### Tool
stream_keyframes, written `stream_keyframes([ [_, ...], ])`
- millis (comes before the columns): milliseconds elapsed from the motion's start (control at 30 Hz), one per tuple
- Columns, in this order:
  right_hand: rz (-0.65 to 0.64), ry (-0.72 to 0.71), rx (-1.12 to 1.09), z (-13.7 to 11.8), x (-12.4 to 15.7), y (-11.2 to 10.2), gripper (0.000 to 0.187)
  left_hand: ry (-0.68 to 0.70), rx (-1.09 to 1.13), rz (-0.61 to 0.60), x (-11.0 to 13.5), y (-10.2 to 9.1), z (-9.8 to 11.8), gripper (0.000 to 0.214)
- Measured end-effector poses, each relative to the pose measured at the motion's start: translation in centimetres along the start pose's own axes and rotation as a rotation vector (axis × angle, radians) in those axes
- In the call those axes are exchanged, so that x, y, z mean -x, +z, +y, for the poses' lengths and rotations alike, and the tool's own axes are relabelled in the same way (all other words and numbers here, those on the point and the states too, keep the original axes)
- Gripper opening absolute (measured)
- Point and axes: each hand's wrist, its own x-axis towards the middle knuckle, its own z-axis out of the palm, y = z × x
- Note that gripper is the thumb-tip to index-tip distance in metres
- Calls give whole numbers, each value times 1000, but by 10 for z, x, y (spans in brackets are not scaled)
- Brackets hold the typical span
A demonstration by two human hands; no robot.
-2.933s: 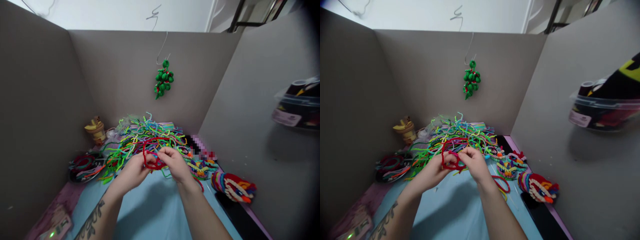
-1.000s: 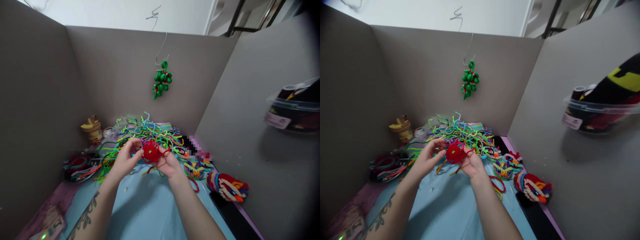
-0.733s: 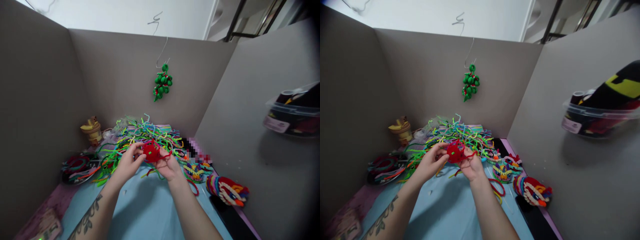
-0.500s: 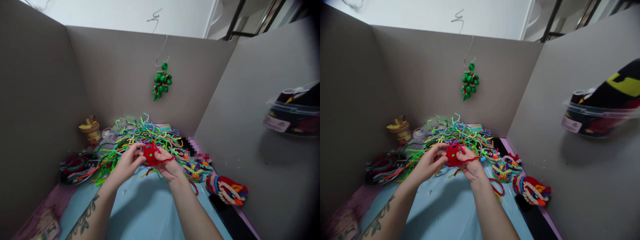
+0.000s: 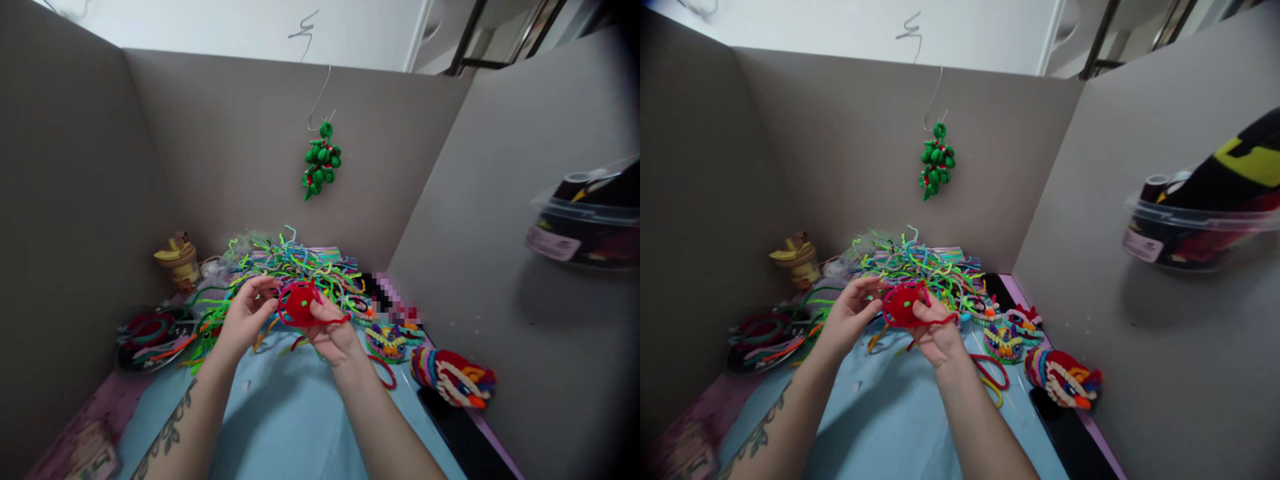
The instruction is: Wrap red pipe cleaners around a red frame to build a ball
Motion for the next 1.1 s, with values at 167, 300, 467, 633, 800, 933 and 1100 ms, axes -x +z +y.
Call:
stream_keyframes([
  [167,-26,8,43,3,-2,-2,42,-290,314,-62,1,6,2,47],
  [300,12,94,94,7,-2,-4,42,-437,510,-60,4,12,5,43],
  [467,245,-83,156,6,-6,-8,36,-526,545,-43,3,13,8,37],
  [633,338,-312,389,4,-9,-13,25,-567,559,-82,5,13,10,38],
  [800,293,-366,600,4,-8,-16,14,-566,597,-108,6,12,8,40],
  [933,273,-335,676,3,-9,-15,14,-521,631,-139,6,12,6,42],
  [1100,248,-182,511,5,-9,-18,29,-493,622,-161,6,12,7,43],
])
